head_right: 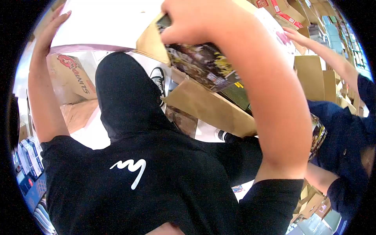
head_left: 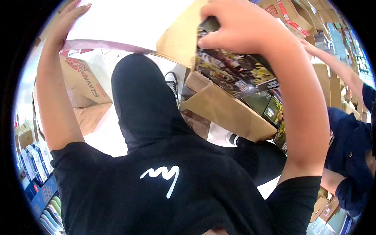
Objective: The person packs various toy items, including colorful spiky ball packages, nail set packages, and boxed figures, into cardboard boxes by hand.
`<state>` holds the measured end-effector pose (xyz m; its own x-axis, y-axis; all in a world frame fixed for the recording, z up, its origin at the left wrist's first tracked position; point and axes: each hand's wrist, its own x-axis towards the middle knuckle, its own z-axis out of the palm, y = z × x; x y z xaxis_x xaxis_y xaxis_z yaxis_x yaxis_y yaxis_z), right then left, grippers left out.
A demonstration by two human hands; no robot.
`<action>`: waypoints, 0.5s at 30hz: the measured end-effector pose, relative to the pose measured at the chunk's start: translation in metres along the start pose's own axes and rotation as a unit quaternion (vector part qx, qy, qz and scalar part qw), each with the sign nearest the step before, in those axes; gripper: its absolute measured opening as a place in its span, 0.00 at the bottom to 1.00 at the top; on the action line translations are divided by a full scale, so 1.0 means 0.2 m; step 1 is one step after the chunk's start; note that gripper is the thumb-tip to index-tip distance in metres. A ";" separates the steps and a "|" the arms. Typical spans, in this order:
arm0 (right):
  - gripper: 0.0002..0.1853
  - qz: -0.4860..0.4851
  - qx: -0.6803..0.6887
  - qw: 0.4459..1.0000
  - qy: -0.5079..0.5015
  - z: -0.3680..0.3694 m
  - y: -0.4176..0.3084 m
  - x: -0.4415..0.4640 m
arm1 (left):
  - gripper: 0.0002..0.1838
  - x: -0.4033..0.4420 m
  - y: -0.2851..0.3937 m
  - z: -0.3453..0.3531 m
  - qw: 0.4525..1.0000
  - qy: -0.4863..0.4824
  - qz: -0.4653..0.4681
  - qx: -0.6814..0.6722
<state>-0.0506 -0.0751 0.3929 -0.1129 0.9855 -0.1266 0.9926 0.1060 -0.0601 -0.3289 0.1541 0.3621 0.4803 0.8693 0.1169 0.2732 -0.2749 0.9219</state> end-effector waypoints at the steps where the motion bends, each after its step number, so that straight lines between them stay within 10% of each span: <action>1: 0.22 0.012 0.014 1.000 -0.006 -0.01 -0.02 -0.05 | 0.28 0.03 -0.02 0.02 1.000 -0.007 0.003 0.000; 4: 0.21 0.015 0.041 0.998 0.053 -0.02 -0.06 -0.14 | 0.39 0.13 -0.20 0.02 0.998 -0.048 0.026 -0.004; 6: 0.21 0.011 0.052 0.994 0.096 -0.03 -0.06 -0.18 | 0.43 0.13 -0.28 0.06 0.973 0.026 -0.009 0.227; 15: 0.24 -0.014 0.280 0.921 0.269 0.11 0.26 -0.21 | 0.39 0.09 -0.46 0.24 0.993 -0.067 -0.041 0.091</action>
<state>0.0040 -0.1146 0.3738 0.0507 0.9229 0.3818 0.7928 0.1953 -0.5773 -0.3044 0.1757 0.2608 0.5526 0.8333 -0.0174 0.4565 -0.2852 0.8428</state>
